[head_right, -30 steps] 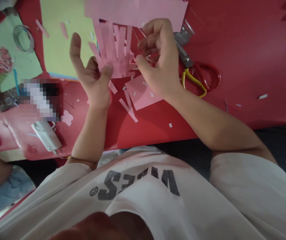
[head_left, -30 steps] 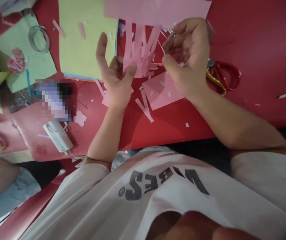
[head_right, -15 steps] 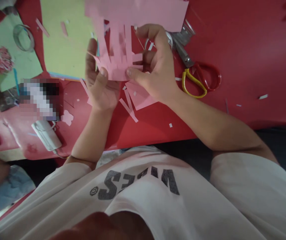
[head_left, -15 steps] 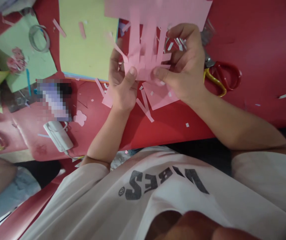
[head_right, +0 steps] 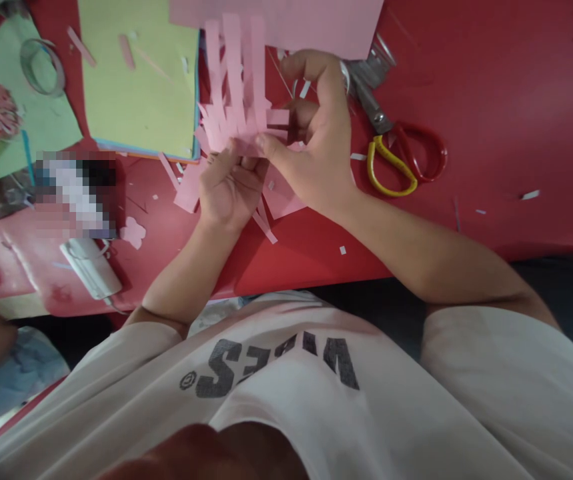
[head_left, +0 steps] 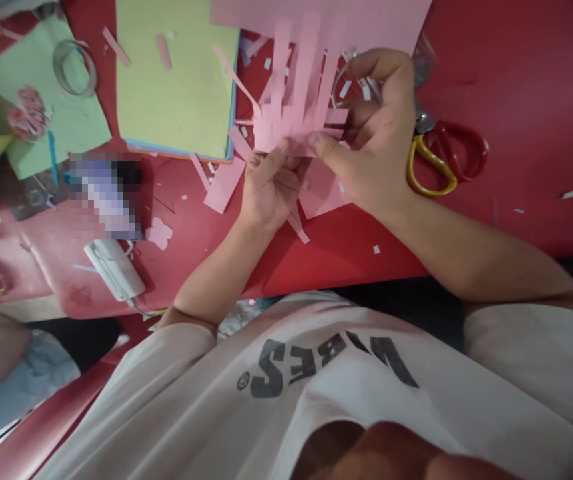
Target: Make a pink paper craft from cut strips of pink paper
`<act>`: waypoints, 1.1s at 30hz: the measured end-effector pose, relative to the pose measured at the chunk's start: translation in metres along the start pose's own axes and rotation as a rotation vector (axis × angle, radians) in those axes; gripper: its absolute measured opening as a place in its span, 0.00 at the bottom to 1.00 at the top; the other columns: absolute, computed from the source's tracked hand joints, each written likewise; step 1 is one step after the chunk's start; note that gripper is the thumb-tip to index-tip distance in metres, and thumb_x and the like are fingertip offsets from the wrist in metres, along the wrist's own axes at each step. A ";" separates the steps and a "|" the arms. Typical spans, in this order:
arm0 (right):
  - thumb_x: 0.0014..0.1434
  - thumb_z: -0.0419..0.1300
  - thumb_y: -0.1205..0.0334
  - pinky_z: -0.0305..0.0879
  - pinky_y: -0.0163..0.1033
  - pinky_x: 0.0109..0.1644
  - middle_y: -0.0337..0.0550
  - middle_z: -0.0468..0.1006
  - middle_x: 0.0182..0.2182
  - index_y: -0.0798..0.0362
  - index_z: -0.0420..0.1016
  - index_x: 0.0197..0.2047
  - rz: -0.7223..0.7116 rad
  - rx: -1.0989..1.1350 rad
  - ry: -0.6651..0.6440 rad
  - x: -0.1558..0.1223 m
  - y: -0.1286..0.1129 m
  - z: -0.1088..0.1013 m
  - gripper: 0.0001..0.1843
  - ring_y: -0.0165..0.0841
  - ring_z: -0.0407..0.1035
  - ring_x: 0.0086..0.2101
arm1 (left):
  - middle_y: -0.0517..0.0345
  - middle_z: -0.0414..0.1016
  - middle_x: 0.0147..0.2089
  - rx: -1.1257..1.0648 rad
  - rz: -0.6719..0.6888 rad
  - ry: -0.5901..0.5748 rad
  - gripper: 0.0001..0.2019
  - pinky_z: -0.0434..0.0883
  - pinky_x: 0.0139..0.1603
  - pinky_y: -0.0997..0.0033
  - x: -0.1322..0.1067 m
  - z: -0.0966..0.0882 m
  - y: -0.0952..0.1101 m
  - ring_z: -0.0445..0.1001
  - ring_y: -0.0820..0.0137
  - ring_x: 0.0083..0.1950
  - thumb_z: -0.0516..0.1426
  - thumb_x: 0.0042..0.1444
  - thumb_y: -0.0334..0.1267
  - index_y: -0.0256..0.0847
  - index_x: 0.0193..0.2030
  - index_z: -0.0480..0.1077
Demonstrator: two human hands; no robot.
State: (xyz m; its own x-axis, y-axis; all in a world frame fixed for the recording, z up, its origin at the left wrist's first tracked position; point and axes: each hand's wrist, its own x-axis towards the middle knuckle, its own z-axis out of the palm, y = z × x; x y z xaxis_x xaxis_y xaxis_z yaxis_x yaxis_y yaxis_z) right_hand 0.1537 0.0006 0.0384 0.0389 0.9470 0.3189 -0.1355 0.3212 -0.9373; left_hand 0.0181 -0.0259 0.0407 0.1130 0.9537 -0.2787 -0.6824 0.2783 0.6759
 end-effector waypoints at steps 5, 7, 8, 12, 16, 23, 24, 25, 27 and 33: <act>0.48 0.68 0.52 0.69 0.43 0.34 0.33 0.66 0.49 0.35 0.56 0.49 0.055 0.017 -0.003 -0.001 -0.002 0.002 0.29 0.31 0.70 0.32 | 0.60 0.78 0.43 0.077 -0.047 0.124 0.12 0.72 0.64 0.63 0.000 0.006 0.002 0.76 0.68 0.59 0.49 0.70 0.33 0.40 0.39 0.73; 0.48 0.67 0.55 0.67 0.44 0.32 0.32 0.67 0.48 0.34 0.56 0.49 0.065 -0.022 -0.014 -0.003 -0.007 0.000 0.29 0.32 0.69 0.31 | 0.59 0.78 0.44 0.129 -0.041 0.125 0.13 0.72 0.65 0.65 0.000 0.009 0.003 0.75 0.69 0.60 0.48 0.71 0.34 0.41 0.40 0.73; 0.49 0.66 0.56 0.66 0.44 0.32 0.32 0.68 0.48 0.34 0.56 0.49 0.062 -0.067 -0.005 -0.004 -0.009 -0.001 0.28 0.32 0.69 0.31 | 0.60 0.78 0.44 0.146 -0.026 0.111 0.13 0.72 0.65 0.66 0.000 0.010 0.003 0.76 0.70 0.60 0.47 0.71 0.34 0.41 0.41 0.73; 0.54 0.58 0.61 0.65 0.45 0.39 0.37 0.69 0.46 0.35 0.58 0.51 -0.025 -0.214 0.029 0.000 -0.007 -0.002 0.22 0.36 0.69 0.41 | 0.61 0.77 0.43 0.106 0.049 0.087 0.10 0.72 0.65 0.63 0.003 0.008 0.002 0.77 0.71 0.57 0.49 0.70 0.33 0.40 0.41 0.71; 0.50 0.54 0.59 0.60 0.45 0.33 0.39 0.67 0.35 0.42 0.59 0.48 -0.285 -0.066 0.161 0.010 0.007 -0.002 0.20 0.37 0.69 0.37 | 0.60 0.75 0.42 0.033 0.041 0.120 0.08 0.73 0.64 0.60 0.005 0.005 0.001 0.79 0.71 0.52 0.51 0.68 0.32 0.41 0.40 0.70; 0.51 0.59 0.63 0.55 0.44 0.28 0.35 0.68 0.33 0.38 0.59 0.46 -0.122 -0.181 0.142 0.007 0.004 -0.004 0.21 0.34 0.66 0.28 | 0.62 0.72 0.38 0.023 0.060 0.077 0.10 0.72 0.65 0.60 0.003 0.008 0.002 0.79 0.76 0.44 0.49 0.69 0.30 0.39 0.39 0.69; 0.50 0.59 0.63 0.55 0.44 0.28 0.35 0.67 0.31 0.38 0.58 0.46 -0.121 -0.195 0.148 0.007 0.004 -0.004 0.21 0.34 0.66 0.28 | 0.62 0.72 0.38 0.028 0.067 0.063 0.10 0.72 0.64 0.60 0.003 0.008 0.002 0.80 0.75 0.45 0.49 0.69 0.30 0.39 0.39 0.69; 0.49 0.58 0.63 0.55 0.44 0.28 0.35 0.67 0.32 0.38 0.58 0.46 -0.119 -0.210 0.149 0.006 0.003 -0.003 0.22 0.34 0.65 0.27 | 0.62 0.72 0.37 0.032 0.074 0.051 0.10 0.73 0.64 0.60 0.003 0.008 0.001 0.80 0.75 0.46 0.49 0.69 0.30 0.40 0.39 0.69; 0.49 0.58 0.65 0.55 0.43 0.27 0.35 0.68 0.38 0.38 0.58 0.46 -0.105 -0.230 0.125 0.006 0.001 -0.004 0.22 0.32 0.66 0.28 | 0.61 0.74 0.38 0.049 0.071 0.066 0.09 0.74 0.62 0.61 0.004 0.007 0.001 0.80 0.72 0.49 0.50 0.69 0.31 0.40 0.39 0.71; 0.47 0.59 0.71 0.50 0.40 0.24 0.33 0.66 0.45 0.36 0.61 0.47 -0.091 -0.166 0.043 0.006 -0.003 -0.008 0.26 0.29 0.68 0.28 | 0.61 0.74 0.36 0.226 0.041 0.185 0.07 0.77 0.57 0.68 0.005 0.004 0.002 0.78 0.70 0.55 0.54 0.68 0.36 0.43 0.37 0.72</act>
State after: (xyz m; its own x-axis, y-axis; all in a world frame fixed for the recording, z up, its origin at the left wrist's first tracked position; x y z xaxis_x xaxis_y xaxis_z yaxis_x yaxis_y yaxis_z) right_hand 0.1622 0.0052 0.0421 0.0860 0.9124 0.4002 0.0352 0.3987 -0.9164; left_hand 0.0203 -0.0203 0.0440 -0.0586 0.9335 -0.3537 -0.5034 0.2783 0.8180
